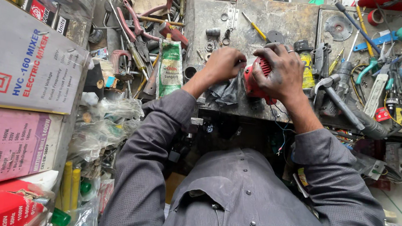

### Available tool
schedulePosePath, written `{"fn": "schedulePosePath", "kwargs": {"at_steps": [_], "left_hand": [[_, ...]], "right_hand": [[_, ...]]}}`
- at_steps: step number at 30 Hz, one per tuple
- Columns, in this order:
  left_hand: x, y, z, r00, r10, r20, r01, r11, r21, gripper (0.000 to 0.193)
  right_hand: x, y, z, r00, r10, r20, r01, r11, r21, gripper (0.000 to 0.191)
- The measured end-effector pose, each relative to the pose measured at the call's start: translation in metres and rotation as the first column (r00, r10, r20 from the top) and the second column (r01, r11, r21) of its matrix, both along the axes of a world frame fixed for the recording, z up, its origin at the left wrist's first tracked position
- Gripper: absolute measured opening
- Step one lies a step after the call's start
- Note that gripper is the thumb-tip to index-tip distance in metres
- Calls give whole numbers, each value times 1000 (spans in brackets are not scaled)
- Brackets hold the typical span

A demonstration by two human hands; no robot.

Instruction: The person works on a red electric mixer motor at a cluttered workbench, holding the housing and manipulating its wiring and components by hand. They then open a small cardboard box, take out a small part, and fit it to the mixer.

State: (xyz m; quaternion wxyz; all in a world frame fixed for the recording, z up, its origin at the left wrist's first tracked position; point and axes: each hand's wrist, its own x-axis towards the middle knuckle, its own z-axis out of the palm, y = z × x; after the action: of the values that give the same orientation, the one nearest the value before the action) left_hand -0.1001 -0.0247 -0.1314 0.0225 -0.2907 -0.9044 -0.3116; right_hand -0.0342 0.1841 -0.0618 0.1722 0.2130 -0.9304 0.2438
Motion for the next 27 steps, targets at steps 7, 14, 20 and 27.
{"fn": "schedulePosePath", "kwargs": {"at_steps": [7,14,20,27], "left_hand": [[23,14,-11,994,108,16,-109,984,140,18],[28,18,-20,992,126,3,-125,985,118,21],[35,17,-19,989,145,-9,-144,984,109,20],[45,22,-13,979,200,31,-202,975,92,21]], "right_hand": [[1,-1,1,998,10,-57,-9,1000,3,33],[1,-1,2,1000,-15,-4,15,1000,14,29],[2,-2,4,1000,-16,-9,16,1000,-5,28],[1,-4,6,1000,-17,-22,17,1000,1,27]]}}
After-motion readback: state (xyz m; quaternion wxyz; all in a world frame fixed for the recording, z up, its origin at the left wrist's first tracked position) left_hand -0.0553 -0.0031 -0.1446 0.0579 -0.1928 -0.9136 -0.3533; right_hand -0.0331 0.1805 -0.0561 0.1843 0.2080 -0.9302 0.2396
